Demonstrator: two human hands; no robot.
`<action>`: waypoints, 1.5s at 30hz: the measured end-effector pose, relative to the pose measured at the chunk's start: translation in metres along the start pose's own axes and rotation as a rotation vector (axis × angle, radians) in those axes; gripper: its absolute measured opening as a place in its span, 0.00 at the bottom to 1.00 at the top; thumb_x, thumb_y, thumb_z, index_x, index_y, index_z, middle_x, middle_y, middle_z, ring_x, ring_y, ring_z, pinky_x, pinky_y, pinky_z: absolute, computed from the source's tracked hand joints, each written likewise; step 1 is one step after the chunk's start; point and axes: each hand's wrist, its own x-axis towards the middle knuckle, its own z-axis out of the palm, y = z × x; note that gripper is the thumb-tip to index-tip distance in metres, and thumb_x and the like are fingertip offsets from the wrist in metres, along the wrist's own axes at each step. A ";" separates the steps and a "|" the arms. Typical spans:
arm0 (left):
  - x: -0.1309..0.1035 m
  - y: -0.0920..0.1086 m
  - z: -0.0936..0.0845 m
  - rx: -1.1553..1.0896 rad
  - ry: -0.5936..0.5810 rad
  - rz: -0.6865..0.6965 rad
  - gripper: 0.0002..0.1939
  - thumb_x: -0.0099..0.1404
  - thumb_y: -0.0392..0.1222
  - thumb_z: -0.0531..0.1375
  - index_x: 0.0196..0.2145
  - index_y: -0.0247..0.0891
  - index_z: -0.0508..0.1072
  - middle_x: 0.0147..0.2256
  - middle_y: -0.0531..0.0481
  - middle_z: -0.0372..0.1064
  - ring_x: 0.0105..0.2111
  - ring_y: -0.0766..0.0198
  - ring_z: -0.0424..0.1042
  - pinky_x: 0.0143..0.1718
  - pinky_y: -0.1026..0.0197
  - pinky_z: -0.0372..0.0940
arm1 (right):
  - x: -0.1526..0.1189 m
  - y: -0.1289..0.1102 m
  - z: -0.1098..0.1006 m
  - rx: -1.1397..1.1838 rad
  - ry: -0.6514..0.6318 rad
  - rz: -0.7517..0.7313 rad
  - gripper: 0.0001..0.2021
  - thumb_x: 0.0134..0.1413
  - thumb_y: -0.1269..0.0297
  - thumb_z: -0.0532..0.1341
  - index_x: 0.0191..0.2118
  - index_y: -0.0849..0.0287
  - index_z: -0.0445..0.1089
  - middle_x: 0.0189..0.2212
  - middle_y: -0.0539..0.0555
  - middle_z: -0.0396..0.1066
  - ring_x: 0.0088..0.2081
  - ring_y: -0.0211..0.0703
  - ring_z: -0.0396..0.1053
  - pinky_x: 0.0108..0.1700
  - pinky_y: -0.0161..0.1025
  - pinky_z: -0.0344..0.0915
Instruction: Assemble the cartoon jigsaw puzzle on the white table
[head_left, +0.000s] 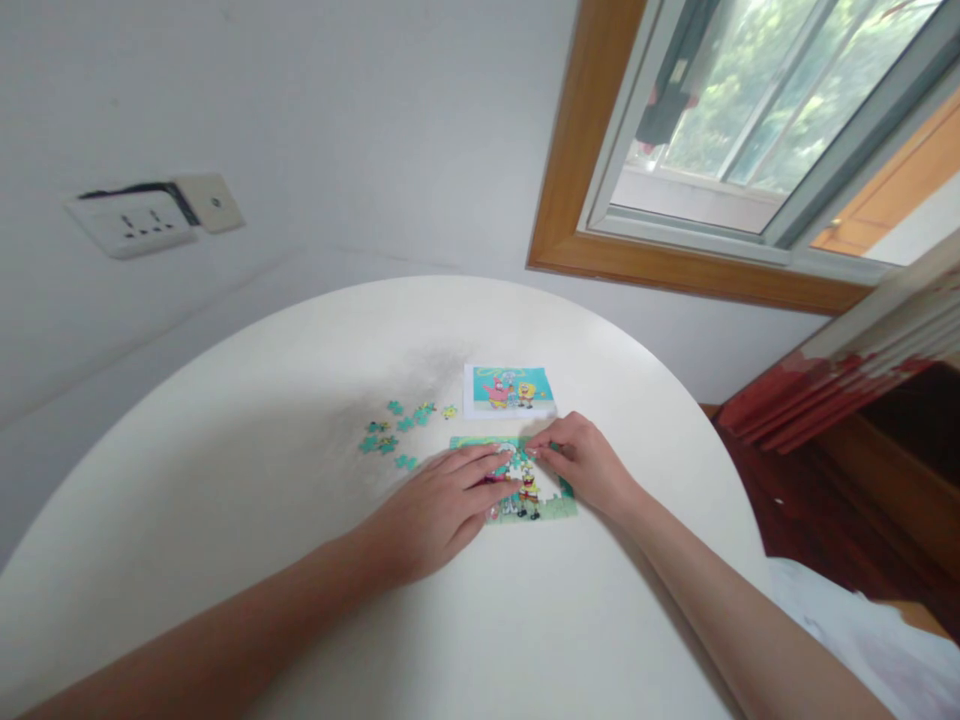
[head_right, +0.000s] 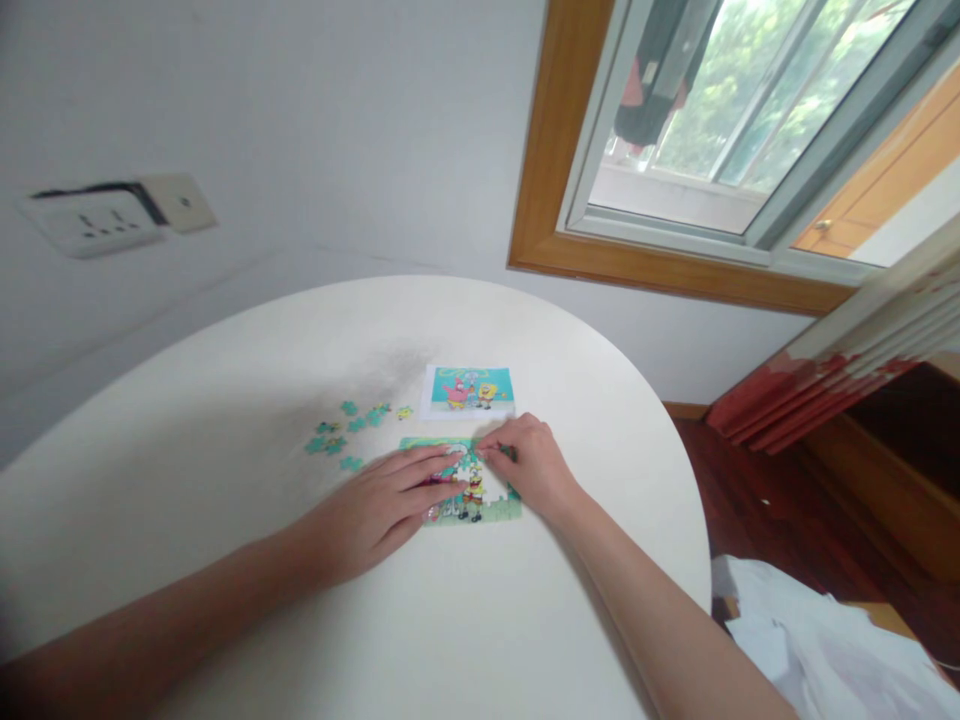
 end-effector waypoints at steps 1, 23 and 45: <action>0.000 0.000 0.000 -0.003 -0.001 0.000 0.24 0.66 0.35 0.53 0.58 0.51 0.65 0.59 0.51 0.62 0.60 0.55 0.57 0.60 0.49 0.56 | 0.000 0.000 0.000 -0.001 -0.002 0.000 0.07 0.56 0.66 0.61 0.36 0.54 0.78 0.30 0.52 0.76 0.36 0.44 0.66 0.43 0.41 0.59; 0.001 0.001 0.000 0.027 -0.015 -0.016 0.20 0.68 0.38 0.52 0.57 0.44 0.66 0.58 0.48 0.63 0.60 0.56 0.58 0.60 0.50 0.56 | -0.005 -0.004 -0.014 0.081 -0.055 0.100 0.07 0.52 0.68 0.62 0.35 0.56 0.78 0.31 0.52 0.74 0.37 0.42 0.67 0.40 0.37 0.62; 0.001 0.002 0.000 0.040 -0.019 -0.021 0.19 0.68 0.37 0.51 0.56 0.42 0.66 0.59 0.47 0.62 0.60 0.56 0.58 0.60 0.49 0.56 | -0.008 -0.003 -0.019 0.074 -0.127 0.136 0.06 0.51 0.64 0.64 0.33 0.56 0.79 0.27 0.52 0.73 0.33 0.40 0.66 0.35 0.35 0.62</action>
